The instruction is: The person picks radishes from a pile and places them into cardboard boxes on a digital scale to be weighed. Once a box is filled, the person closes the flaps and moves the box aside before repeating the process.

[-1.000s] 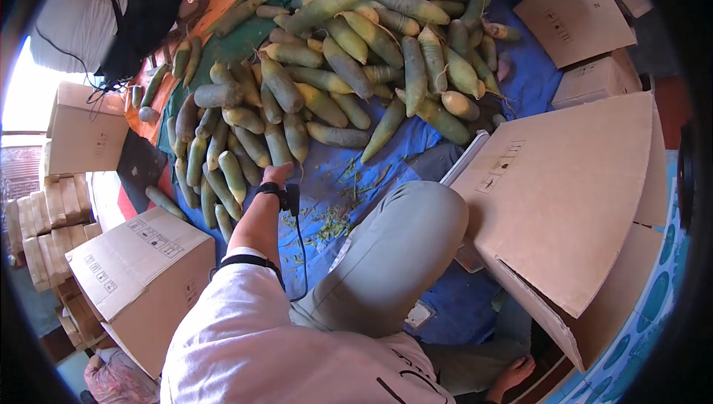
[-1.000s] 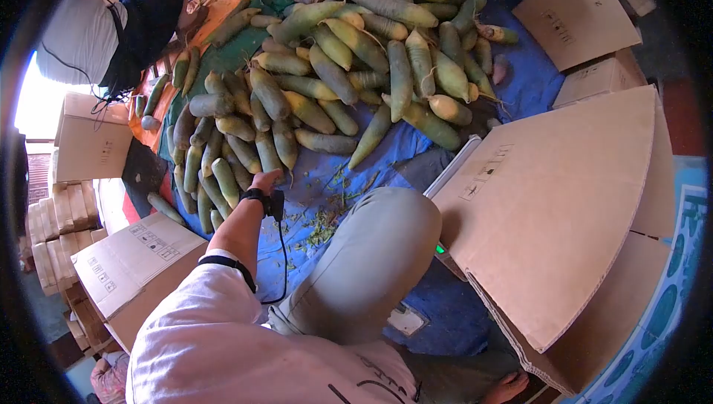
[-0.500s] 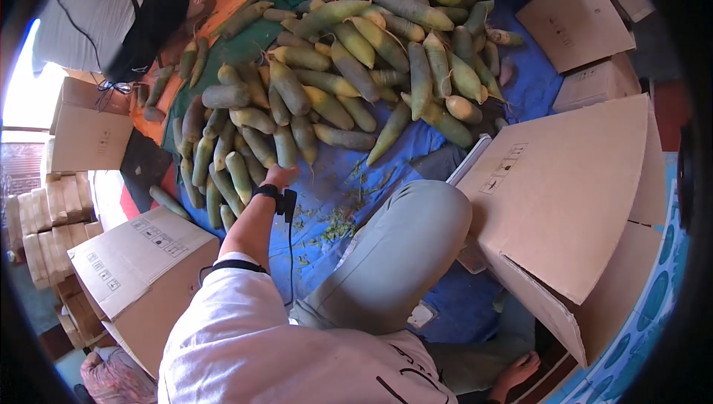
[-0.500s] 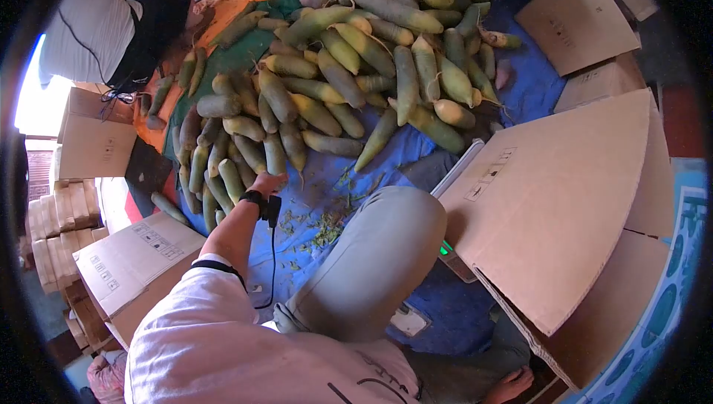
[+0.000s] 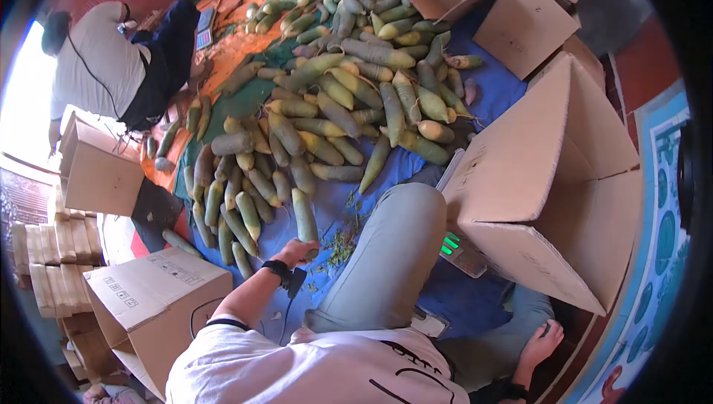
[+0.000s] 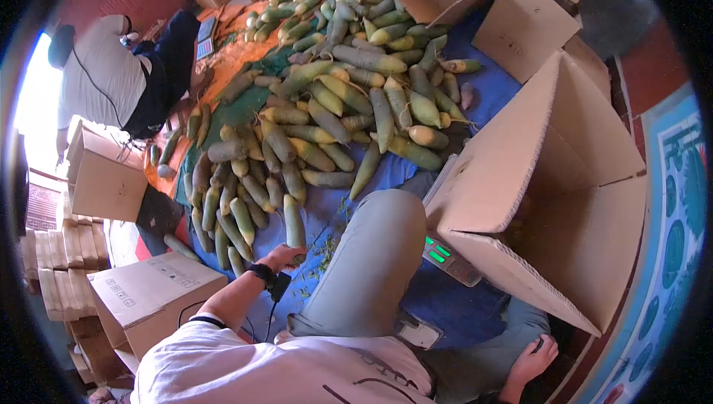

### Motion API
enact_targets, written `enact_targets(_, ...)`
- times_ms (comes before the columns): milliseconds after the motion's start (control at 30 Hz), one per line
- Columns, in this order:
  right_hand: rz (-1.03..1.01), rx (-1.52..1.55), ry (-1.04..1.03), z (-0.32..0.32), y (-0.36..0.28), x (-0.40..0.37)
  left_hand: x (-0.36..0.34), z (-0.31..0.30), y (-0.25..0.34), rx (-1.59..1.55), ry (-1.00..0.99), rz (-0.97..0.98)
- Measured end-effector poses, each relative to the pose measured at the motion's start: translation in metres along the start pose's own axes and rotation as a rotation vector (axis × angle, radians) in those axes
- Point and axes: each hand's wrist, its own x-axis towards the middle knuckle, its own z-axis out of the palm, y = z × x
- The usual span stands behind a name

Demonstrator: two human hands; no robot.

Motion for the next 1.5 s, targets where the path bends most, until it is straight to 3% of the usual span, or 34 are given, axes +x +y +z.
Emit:
enact_targets(100, -0.014, 0.057, 0.047, 0.000, -0.004, -0.003, -0.023, -0.013, 0.019, -0.130, -0.032, 0.006)
enact_targets(167, -0.022, 0.092, 0.079, 0.001, -0.002, -0.005, -0.040, -0.027, 0.033, -0.525, -0.206, 0.042)
enact_targets(233, -0.044, 0.090, 0.106, 0.003, 0.001, -0.006, -0.062, -0.039, 0.048, -0.582, -0.265, 0.031)
enact_targets(300, -0.032, 0.111, 0.127, 0.004, 0.003, -0.009, -0.090, -0.043, 0.061, -0.700, -0.309, 0.170)
enact_targets(367, -0.024, 0.129, 0.146, 0.004, 0.005, -0.011, -0.124, -0.043, 0.076, -0.678, -0.304, 0.268)
enact_targets(433, 0.015, 0.142, 0.137, 0.003, 0.008, -0.013, -0.162, -0.040, 0.099, -0.598, -0.278, 0.587)
enact_targets(500, 0.020, 0.142, 0.141, 0.005, 0.013, -0.014, -0.194, -0.034, 0.124, -0.569, -0.270, 0.664)
enact_targets(567, 0.023, 0.138, 0.147, 0.005, 0.015, -0.014, -0.222, -0.027, 0.151, -0.348, -0.346, 0.888)
enact_targets(700, 0.037, 0.182, 0.160, 0.000, 0.008, -0.015, -0.288, 0.008, 0.205, -0.264, -0.310, 1.072)
enact_targets(767, 0.051, 0.191, 0.166, 0.000, 0.008, -0.016, -0.309, 0.022, 0.231, -0.161, -0.469, 1.189)
enact_targets(867, 0.043, 0.186, 0.184, 0.003, 0.012, -0.017, -0.335, 0.047, 0.269, -0.083, -0.544, 1.245)
enact_targets(1033, 0.031, 0.208, 0.230, 0.010, 0.017, -0.020, -0.354, 0.101, 0.318, 0.069, -0.501, 1.436)
enact_targets(1100, 0.039, 0.223, 0.233, 0.009, 0.016, -0.021, -0.352, 0.122, 0.331, 0.427, -0.316, 1.633)
enact_targets(1133, 0.044, 0.240, 0.232, 0.008, 0.016, -0.021, -0.350, 0.132, 0.333, 0.424, -0.317, 1.635)
enact_targets(1200, 0.027, 0.238, 0.236, 0.010, 0.020, -0.021, -0.347, 0.151, 0.336, 0.656, -0.016, 1.890)
enact_targets(1500, 0.024, 0.242, 0.246, 0.008, 0.020, -0.022, -0.320, 0.197, 0.336, 0.914, 0.058, 1.769)
